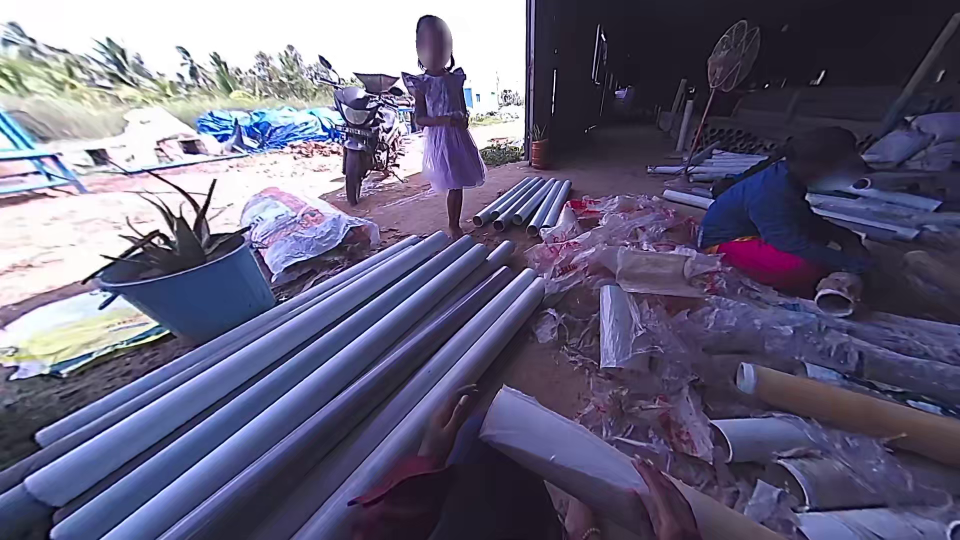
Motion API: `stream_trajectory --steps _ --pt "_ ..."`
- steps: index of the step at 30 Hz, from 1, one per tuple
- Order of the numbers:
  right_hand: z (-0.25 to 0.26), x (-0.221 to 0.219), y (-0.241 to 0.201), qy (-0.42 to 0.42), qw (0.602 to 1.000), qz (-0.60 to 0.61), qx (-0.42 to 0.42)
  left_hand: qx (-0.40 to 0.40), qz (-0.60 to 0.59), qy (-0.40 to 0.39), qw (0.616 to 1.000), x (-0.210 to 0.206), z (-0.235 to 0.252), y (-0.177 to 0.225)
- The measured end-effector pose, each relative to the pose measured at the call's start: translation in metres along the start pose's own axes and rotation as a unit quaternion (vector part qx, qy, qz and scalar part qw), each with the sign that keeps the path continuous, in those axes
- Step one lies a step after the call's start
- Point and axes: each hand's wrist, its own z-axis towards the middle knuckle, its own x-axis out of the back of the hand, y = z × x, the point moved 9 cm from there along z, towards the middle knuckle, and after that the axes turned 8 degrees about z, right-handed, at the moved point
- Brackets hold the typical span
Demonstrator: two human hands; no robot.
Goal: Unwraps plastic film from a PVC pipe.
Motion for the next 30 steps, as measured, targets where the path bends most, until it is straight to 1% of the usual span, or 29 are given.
stream_trajectory --steps 1,2,3,6,8,10,11,13,14,16,18,21,24,26,27,28,29,30 --pt "-0.002 -0.003 -0.006 -0.026 0.999 -0.026 0.006 0.032 -0.013 -0.044 0.998 -0.013 -0.010 -0.010" --pt "-0.003 -0.008 -0.009 -0.042 0.998 -0.050 0.009 0.055 -0.026 -0.077 0.995 -0.026 -0.020 -0.009" --pt "-0.004 -0.013 -0.008 -0.043 0.996 -0.071 0.017 0.078 -0.044 -0.095 0.991 -0.037 -0.028 -0.006" --pt "0.002 -0.021 -0.006 -0.010 0.994 -0.105 0.035 0.145 -0.054 -0.065 0.986 -0.047 -0.034 -0.011" --pt "0.009 -0.027 -0.006 -0.026 0.990 -0.138 0.012 0.174 0.007 -0.061 0.983 -0.043 -0.030 -0.003" --pt "0.017 -0.031 -0.005 -0.049 0.985 -0.164 -0.002 0.212 0.094 -0.102 0.967 -0.041 -0.024 0.009" --pt "0.020 -0.032 -0.004 -0.067 0.984 -0.166 -0.011 0.236 0.126 -0.124 0.956 -0.040 -0.023 0.015" --pt "0.030 -0.034 0.001 -0.134 0.978 -0.153 -0.051 0.278 0.177 -0.149 0.932 -0.038 -0.020 0.030" --pt "0.032 -0.035 0.004 -0.173 0.971 -0.147 -0.078 0.298 0.197 -0.165 0.919 -0.037 -0.021 0.036" --pt "0.034 -0.037 0.011 -0.260 0.944 -0.140 -0.147 0.323 0.228 -0.206 0.895 -0.038 -0.022 0.043" --pt "0.039 -0.039 0.015 -0.301 0.926 -0.143 -0.178 0.335 0.254 -0.227 0.878 -0.036 -0.019 0.049" --pt "0.044 -0.038 0.013 -0.337 0.907 -0.143 -0.209 0.343 0.283 -0.228 0.866 -0.029 -0.016 0.063" --pt "0.049 -0.031 0.008 -0.332 0.913 -0.126 -0.198 0.343 0.307 -0.212 0.862 -0.025 -0.021 0.074" --pt "0.045 -0.038 0.012 -0.340 0.913 -0.107 -0.200 0.347 0.321 -0.201 0.858 -0.025 -0.025 0.066" --pt "0.042 -0.041 0.015 -0.333 0.917 -0.087 -0.203 0.347 0.316 -0.192 0.862 -0.026 -0.026 0.057" --pt "0.041 -0.042 0.020 -0.312 0.925 -0.057 -0.207 0.344 0.300 -0.179 0.871 -0.027 -0.027 0.047" --pt "0.041 -0.038 0.024 -0.269 0.940 -0.011 -0.209 0.334 0.274 -0.159 0.888 -0.027 -0.027 0.039" --pt "0.042 -0.028 0.028 -0.205 0.955 0.053 -0.207 0.320 0.241 -0.138 0.906 -0.027 -0.026 0.035"
